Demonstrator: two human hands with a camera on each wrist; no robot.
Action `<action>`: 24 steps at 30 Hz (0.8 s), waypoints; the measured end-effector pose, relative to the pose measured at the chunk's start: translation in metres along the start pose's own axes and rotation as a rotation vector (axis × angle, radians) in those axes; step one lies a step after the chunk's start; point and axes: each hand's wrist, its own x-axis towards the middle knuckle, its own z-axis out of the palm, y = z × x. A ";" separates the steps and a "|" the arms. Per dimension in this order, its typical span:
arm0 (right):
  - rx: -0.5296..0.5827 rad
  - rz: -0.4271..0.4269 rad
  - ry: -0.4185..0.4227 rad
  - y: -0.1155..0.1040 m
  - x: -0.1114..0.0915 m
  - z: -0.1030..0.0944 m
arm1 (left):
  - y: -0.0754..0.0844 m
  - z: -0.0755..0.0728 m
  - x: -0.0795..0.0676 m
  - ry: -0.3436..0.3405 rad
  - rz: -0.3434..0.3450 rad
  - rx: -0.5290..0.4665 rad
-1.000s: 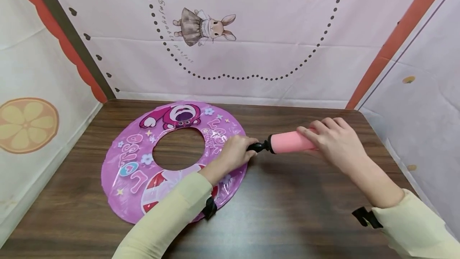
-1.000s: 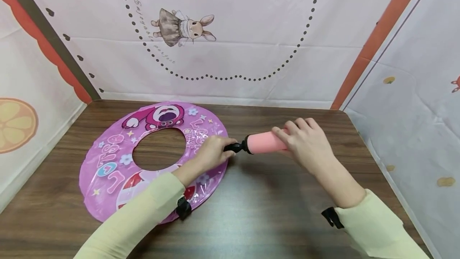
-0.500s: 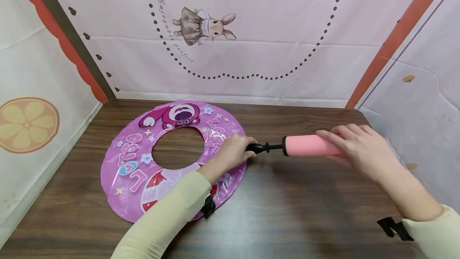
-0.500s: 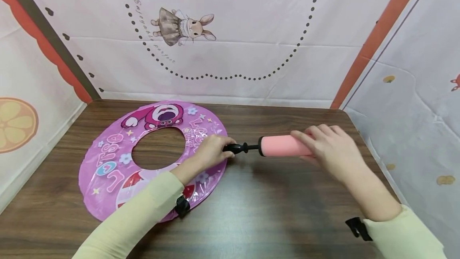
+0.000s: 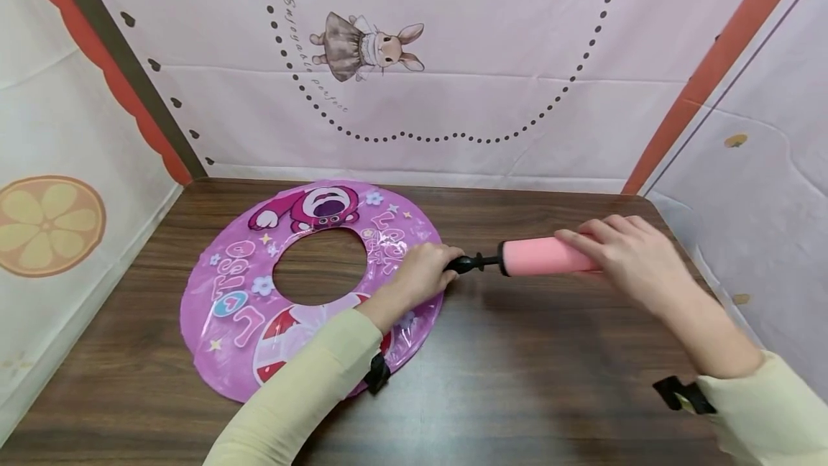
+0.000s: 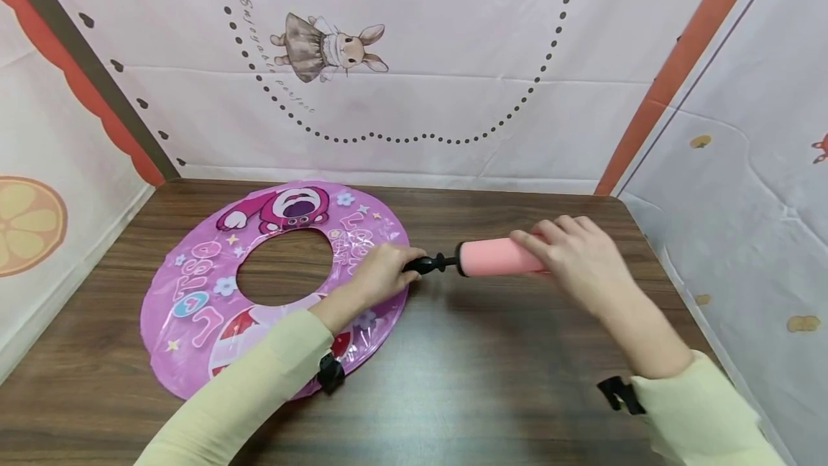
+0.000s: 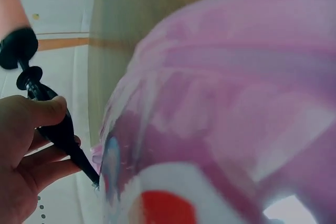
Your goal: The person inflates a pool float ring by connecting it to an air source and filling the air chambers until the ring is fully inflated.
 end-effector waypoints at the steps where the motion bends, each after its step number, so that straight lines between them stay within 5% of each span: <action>1: -0.013 -0.018 0.019 -0.004 0.005 0.006 | 0.000 0.000 0.000 0.010 0.009 0.007; 6: -0.022 -0.053 0.074 -0.019 0.017 0.023 | -0.002 0.000 -0.002 0.031 0.030 0.012; 11: -0.012 -0.030 0.042 -0.018 0.016 0.020 | -0.005 0.000 -0.001 0.019 0.012 -0.018; 24: 0.040 0.158 -0.038 0.042 -0.033 -0.029 | -0.006 -0.003 0.000 -0.029 -0.030 -0.008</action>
